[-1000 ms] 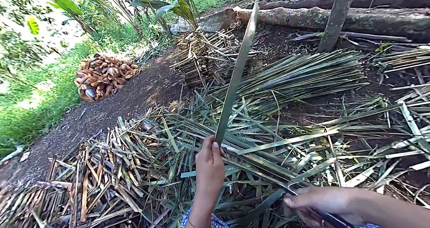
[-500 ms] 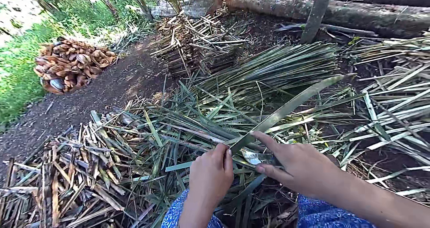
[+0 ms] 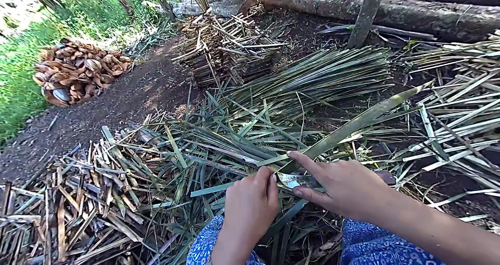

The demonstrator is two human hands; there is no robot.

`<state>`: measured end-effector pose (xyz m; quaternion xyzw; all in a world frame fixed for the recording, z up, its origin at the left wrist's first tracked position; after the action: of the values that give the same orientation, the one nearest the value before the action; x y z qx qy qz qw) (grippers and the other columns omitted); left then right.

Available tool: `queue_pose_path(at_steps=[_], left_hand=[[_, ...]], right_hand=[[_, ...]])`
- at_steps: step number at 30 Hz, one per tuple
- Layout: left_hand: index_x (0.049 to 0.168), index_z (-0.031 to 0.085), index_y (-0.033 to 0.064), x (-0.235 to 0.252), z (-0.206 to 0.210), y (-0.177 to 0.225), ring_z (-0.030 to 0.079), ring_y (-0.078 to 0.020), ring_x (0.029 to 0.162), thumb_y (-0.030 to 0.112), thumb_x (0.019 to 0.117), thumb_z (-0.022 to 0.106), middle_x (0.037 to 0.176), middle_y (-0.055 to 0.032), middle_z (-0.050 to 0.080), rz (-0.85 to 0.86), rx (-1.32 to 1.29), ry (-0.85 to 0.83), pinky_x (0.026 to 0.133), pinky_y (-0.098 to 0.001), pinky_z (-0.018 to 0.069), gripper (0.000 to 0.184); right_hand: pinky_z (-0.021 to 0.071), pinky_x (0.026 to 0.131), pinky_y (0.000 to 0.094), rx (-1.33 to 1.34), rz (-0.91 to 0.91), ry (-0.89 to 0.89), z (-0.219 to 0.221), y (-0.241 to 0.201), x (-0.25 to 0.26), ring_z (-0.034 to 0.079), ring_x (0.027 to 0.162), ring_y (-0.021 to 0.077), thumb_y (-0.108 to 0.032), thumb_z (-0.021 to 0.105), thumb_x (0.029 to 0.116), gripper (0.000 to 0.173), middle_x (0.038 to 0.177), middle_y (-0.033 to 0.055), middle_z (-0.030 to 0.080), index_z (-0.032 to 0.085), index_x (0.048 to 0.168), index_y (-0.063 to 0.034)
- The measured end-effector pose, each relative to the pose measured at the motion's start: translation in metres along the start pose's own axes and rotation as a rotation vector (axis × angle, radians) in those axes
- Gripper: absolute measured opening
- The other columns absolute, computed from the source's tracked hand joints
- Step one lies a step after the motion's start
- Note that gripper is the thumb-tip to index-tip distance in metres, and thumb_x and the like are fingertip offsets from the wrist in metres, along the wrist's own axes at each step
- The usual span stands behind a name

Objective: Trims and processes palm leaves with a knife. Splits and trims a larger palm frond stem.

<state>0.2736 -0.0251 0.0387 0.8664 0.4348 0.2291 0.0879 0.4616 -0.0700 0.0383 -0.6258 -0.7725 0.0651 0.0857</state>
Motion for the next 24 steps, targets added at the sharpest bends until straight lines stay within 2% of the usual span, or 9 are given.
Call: queue_pose_path(at_steps=[5, 7, 11, 14, 19, 22, 24], left_hand=[[0.091, 0.073, 0.0102, -0.001, -0.002, 0.0, 0.061, -0.0205, 0.053, 0.024, 0.098, 0.052, 0.061, -0.0028, 0.06, -0.011, -0.01, -0.013, 0.046, -0.0404, 0.0462, 0.026], [0.091, 0.072, 0.011, -0.001, -0.001, -0.002, 0.061, -0.0192, 0.052, 0.026, 0.0947, 0.055, 0.061, -0.002, 0.06, 0.013, -0.018, -0.004, 0.045, -0.0399, 0.0464, 0.024], [0.104, 0.072, 0.0086, -0.003, -0.001, -0.003, 0.061, -0.018, 0.055, 0.041, 0.0873, 0.061, 0.066, -0.0012, 0.063, 0.027, -0.062, -0.118, 0.049, -0.0399, 0.0483, 0.038], [0.107, 0.072, 0.007, -0.004, 0.001, -0.001, 0.063, -0.0201, 0.056, 0.045, 0.0905, 0.062, 0.069, -0.0037, 0.065, 0.025, -0.03, -0.126, 0.05, -0.0407, 0.0494, 0.042], [0.098, 0.072, 0.0063, -0.003, 0.004, 0.003, 0.06, -0.0213, 0.05, 0.044, 0.0954, 0.061, 0.063, -0.0048, 0.061, 0.035, 0.025, -0.052, 0.045, -0.04, 0.0466, 0.039], [0.093, 0.071, 0.0076, -0.004, 0.002, 0.005, 0.06, -0.0212, 0.05, 0.047, 0.0959, 0.06, 0.061, -0.0044, 0.06, 0.03, 0.026, -0.022, 0.044, -0.0399, 0.0455, 0.042], [0.091, 0.071, 0.0097, -0.006, -0.003, 0.002, 0.061, -0.0213, 0.05, 0.045, 0.098, 0.058, 0.06, -0.0035, 0.06, 0.039, 0.035, 0.002, 0.044, -0.0407, 0.0465, 0.038]], right_hand=[[0.0489, 0.051, 0.0544, -0.011, -0.007, 0.006, 0.001, -0.001, 0.001, 0.064, 0.059, 0.0394, -0.072, 0.032, 0.0989, 0.081, 0.065, 0.012, 0.063, 0.044, 0.154, -0.0146], [0.0483, 0.048, 0.0532, -0.026, -0.017, 0.051, 0.003, -0.001, 0.0, 0.064, 0.056, 0.0384, -0.073, 0.031, 0.0987, 0.081, 0.063, 0.0111, 0.062, 0.047, 0.152, -0.0135], [0.048, 0.047, 0.052, -0.081, -0.014, 0.058, 0.004, -0.001, 0.002, 0.064, 0.055, 0.0385, -0.073, 0.032, 0.0982, 0.081, 0.062, 0.0114, 0.062, 0.051, 0.148, -0.013], [0.0482, 0.048, 0.053, -0.1, 0.029, -0.005, 0.004, 0.0, 0.005, 0.065, 0.058, 0.04, -0.074, 0.032, 0.0978, 0.079, 0.064, 0.0125, 0.062, 0.05, 0.148, -0.0154], [0.0488, 0.051, 0.0554, -0.063, 0.076, -0.08, 0.0, 0.003, 0.008, 0.066, 0.063, 0.0428, -0.072, 0.032, 0.0994, 0.073, 0.066, 0.0143, 0.063, 0.052, 0.146, -0.0189], [0.0489, 0.053, 0.059, -0.035, 0.114, -0.043, -0.003, 0.012, 0.01, 0.067, 0.065, 0.0458, -0.071, 0.031, 0.1002, 0.073, 0.068, 0.0168, 0.064, 0.057, 0.14, -0.0157], [0.0492, 0.054, 0.0617, -0.015, 0.194, 0.028, -0.006, 0.031, 0.012, 0.067, 0.067, 0.0468, -0.069, 0.034, 0.1012, 0.067, 0.069, 0.0176, 0.065, 0.06, 0.135, -0.0165]])
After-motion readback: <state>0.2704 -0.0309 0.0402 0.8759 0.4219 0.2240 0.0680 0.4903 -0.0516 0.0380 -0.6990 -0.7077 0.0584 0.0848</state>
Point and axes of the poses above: each hand's wrist, its own x-axis towards the middle knuckle, its own z-axis out of the palm, y = z × x, the point moved 3 cm from there along x, towards the middle knuckle
